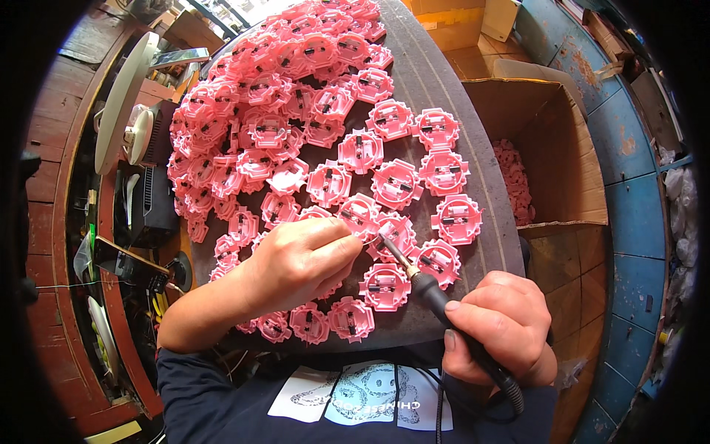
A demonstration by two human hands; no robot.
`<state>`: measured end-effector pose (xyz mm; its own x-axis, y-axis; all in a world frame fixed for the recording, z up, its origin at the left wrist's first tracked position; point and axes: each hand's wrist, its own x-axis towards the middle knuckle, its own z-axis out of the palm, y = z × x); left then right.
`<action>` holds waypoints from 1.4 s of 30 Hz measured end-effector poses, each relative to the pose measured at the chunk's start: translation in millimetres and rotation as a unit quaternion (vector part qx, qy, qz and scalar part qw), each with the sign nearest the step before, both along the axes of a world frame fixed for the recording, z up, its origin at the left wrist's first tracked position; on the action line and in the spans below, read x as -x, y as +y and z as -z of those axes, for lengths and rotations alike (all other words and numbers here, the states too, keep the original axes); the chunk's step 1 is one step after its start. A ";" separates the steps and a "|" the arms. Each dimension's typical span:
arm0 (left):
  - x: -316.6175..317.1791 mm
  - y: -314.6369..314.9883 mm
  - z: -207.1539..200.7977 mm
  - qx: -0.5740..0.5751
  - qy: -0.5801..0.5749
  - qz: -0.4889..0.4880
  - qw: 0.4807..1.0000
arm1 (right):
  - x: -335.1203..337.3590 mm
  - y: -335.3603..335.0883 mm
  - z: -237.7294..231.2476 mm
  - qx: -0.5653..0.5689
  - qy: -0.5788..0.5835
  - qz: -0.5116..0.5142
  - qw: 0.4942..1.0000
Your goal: The person uses a soldering iron to apply solder to small pink plastic components arranged on a workbench. They pick up each component, apply heat and solder, then place it back among the others. The process is repeated for multiple units throughout the clip.
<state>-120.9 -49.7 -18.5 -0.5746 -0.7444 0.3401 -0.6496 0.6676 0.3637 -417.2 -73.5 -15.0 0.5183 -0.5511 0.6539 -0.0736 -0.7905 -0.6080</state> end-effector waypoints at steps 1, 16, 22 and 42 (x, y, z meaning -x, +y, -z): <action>0.1 -0.2 0.1 -0.005 -0.004 0.000 1.000 | 0.1 0.0 0.1 0.000 0.000 -0.001 1.000; -5.3 9.0 -17.7 -0.071 -0.002 -0.020 0.997 | 1.9 3.4 3.3 0.012 -0.028 0.038 0.999; 0.2 7.4 -17.5 -0.049 0.019 0.002 0.999 | 5.9 10.9 3.7 0.007 -0.047 0.091 0.995; 12.1 -4.4 -0.1 -0.024 0.018 0.010 0.999 | 10.9 6.0 3.9 0.005 -0.013 0.049 0.999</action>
